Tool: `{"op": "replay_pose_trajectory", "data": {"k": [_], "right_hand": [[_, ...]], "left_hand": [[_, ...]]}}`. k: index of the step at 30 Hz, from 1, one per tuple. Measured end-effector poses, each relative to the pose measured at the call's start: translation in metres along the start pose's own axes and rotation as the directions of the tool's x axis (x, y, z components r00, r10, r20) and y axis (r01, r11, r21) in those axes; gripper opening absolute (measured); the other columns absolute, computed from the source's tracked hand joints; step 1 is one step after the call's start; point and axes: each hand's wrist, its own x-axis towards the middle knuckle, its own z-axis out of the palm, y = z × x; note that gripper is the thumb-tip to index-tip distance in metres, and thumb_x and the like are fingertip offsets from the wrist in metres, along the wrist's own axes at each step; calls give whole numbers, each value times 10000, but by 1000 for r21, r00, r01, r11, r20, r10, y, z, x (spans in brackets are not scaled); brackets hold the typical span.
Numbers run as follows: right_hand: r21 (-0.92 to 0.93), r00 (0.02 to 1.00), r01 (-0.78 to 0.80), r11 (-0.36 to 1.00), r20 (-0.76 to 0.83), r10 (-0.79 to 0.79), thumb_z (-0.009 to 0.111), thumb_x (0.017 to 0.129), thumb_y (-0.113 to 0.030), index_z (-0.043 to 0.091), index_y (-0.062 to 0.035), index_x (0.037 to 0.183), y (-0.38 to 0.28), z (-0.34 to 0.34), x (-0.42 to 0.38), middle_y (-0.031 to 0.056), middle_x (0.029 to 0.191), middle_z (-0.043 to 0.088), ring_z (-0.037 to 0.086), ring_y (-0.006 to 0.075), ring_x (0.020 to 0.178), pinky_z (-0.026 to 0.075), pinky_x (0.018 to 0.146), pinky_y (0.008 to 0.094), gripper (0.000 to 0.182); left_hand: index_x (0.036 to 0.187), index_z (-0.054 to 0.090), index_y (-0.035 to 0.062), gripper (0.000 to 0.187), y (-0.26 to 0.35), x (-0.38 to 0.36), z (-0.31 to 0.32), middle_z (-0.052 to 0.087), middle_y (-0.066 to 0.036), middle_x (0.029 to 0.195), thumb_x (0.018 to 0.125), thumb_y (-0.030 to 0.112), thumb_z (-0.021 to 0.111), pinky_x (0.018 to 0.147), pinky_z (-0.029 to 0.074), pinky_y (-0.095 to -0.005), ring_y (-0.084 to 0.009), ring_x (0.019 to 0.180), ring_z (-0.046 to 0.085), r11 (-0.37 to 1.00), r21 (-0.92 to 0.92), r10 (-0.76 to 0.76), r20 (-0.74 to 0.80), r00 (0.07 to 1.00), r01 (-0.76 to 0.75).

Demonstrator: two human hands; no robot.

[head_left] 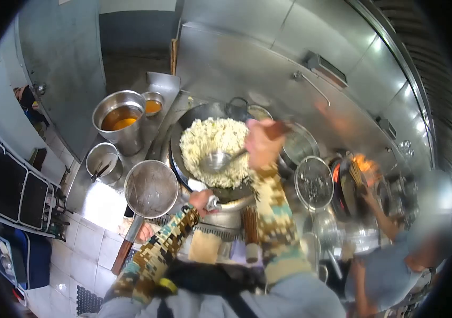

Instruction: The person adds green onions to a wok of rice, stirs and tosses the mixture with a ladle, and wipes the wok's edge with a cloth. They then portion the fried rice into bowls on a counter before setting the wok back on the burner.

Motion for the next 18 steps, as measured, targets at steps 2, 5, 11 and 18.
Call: {"op": "replay_pose_trajectory", "data": {"k": [2, 5, 11, 18], "right_hand": [[-83, 991, 53, 995, 126, -42, 683, 770, -131, 517, -78, 648, 16, 10, 16, -15, 489, 454, 407, 91, 366, 338, 361, 259, 212], [-140, 959, 96, 985, 278, -54, 681, 759, -120, 519, -71, 624, -41, 34, 51, -6, 488, 469, 429, 93, 375, 329, 366, 250, 217], [-209, 917, 134, 969, 397, -41, 686, 701, -181, 542, 0, 596, 2, 34, 47, 24, 523, 515, 477, 160, 503, 392, 527, 350, 254], [-27, 994, 31, 999, -100, -34, 675, 754, -166, 571, -32, 777, -18, -45, 107, 9, 532, 496, 478, 128, 400, 397, 376, 274, 171]], "left_hand": [[852, 644, 37, 176, 24, 17, 5, 642, -121, 808, 810, 204, 606, 536, 565, -406, -245, 703, 632, 28, -837, -755, 340, 560, 546], [874, 606, 10, 181, 14, 4, 2, 623, -117, 844, 807, 178, 597, 522, 572, -388, -254, 694, 625, 726, -537, -496, 23, 868, 429], [922, 595, 27, 212, -11, 13, 21, 608, -130, 886, 780, 179, 636, 558, 579, -461, -299, 753, 617, 322, -801, -654, 198, 730, 505], [1023, 603, 68, 241, -15, 5, 12, 609, -120, 918, 800, 154, 636, 614, 556, -465, -300, 781, 604, 795, -478, -369, 109, 923, 374]]}}
